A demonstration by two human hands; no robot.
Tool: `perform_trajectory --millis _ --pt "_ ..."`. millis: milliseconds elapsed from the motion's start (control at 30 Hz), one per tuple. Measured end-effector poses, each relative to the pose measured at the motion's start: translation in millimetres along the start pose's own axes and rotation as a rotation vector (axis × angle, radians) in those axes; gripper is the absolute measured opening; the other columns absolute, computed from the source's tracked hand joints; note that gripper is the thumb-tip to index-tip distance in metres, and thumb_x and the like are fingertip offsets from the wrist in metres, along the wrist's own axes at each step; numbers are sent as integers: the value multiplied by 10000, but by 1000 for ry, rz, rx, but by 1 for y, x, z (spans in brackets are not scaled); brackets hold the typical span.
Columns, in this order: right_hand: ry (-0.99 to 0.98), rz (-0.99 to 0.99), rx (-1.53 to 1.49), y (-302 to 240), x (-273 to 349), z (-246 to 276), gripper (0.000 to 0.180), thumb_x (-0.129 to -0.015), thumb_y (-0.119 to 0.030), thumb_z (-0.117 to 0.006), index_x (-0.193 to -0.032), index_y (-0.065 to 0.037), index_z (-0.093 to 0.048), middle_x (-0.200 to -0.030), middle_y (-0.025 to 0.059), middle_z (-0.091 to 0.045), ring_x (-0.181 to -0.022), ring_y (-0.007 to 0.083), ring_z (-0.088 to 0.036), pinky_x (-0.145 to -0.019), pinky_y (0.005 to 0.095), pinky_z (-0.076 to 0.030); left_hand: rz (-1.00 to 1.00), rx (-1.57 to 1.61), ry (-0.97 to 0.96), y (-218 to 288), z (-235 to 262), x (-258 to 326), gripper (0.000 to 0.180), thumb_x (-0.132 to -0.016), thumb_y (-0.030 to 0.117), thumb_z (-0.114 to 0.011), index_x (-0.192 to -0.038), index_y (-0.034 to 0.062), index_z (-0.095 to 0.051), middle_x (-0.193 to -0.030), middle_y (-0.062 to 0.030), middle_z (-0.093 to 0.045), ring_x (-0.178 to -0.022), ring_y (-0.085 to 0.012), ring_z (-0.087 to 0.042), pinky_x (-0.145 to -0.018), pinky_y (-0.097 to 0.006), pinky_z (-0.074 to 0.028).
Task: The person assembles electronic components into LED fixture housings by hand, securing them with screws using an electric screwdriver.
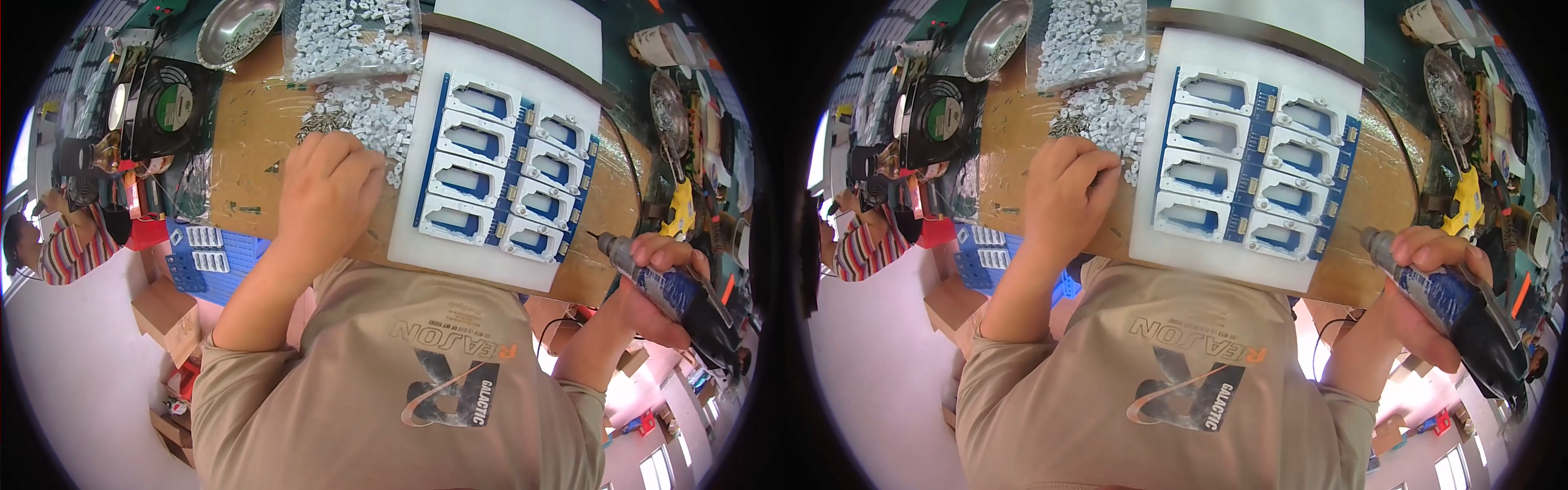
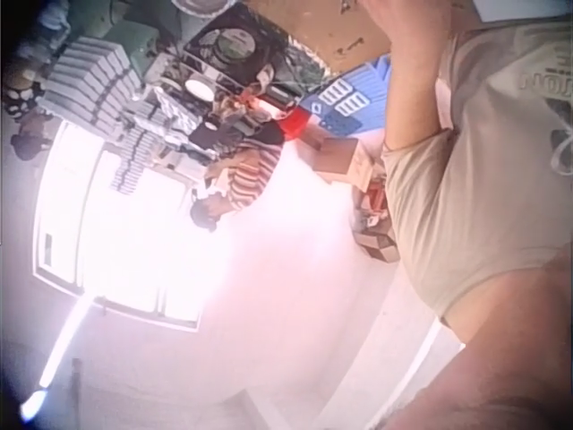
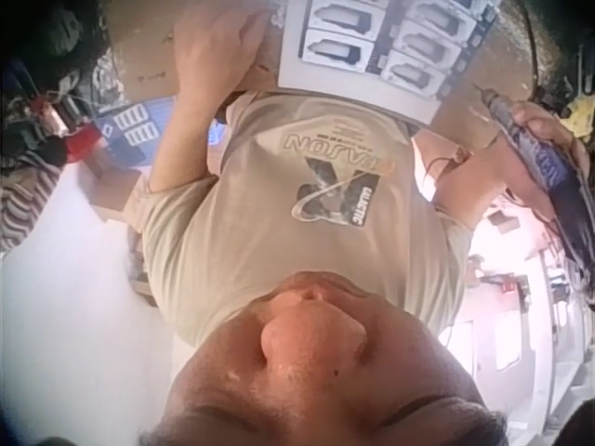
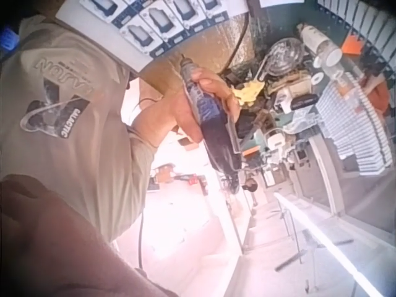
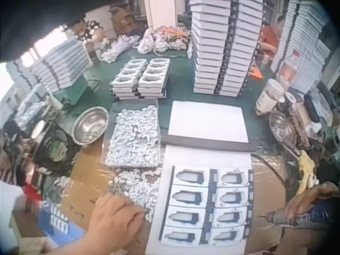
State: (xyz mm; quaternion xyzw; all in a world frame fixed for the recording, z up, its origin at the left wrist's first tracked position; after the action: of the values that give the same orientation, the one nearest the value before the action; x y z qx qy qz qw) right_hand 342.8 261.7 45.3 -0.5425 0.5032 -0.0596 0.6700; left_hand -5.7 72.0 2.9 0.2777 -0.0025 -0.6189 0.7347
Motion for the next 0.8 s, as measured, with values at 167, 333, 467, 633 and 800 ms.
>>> perform_trajectory --millis 167,333,467,633,800 --pt "3 -5 32 0 3 2 1160 -765 -914 -592 -1473 -5 -457 -1037 179 -651 -820 298 -649 -727 448 -547 -30 25 -84 -3 9 9 155 -775 61 -792 -901 116 -720 -935 -41 -624 -868 -280 -602 -771 -412 -469" --pt "-1 -4 11 0 4 5 1179 -753 -930 -585 -1479 -10 -460 -1043 169 -639 -822 295 -640 -727 446 -532 73 100 -144 -5 19 18 147 -788 38 -804 -916 68 -737 -946 -89 -647 -901 -317 -629 -784 -418 -501" --pt "-21 -18 -8 0 0 4 1186 -755 -932 -584 -1491 -10 -454 -1044 166 -633 -824 296 -634 -728 447 -530 84 50 -94 -10 19 23 170 -791 38 -789 -947 94 -753 -938 -71 -632 -892 -298 -624 -775 -416 -491" --pt "-30 -19 -10 0 -1 3 1174 -769 -917 -594 -1497 -7 -450 -1050 171 -640 -834 295 -639 -734 445 -536 -48 -9 -125 -4 19 11 178 -789 55 -762 -952 126 -745 -921 -42 -602 -882 -270 -604 -765 -406 -464" --pt "-36 -9 -7 1 0 3 1164 -770 -908 -606 -1487 -3 -461 -1050 174 -651 -842 294 -652 -743 447 -547 -147 -95 -253 0 20 0 174 -794 62 -748 -953 113 -703 -946 -40 -600 -908 -263 -597 -781 -397 -459"
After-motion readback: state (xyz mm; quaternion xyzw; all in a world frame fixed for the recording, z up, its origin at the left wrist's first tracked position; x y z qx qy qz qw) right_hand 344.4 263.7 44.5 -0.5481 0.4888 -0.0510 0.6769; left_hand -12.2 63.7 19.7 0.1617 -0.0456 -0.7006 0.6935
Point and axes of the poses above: each hand's wrist, its own x-axis away from the middle knuckle, its own z-axis out of the back of the hand, y = z × x, the point moved 4 cm from there along -x, towards the middle knuckle
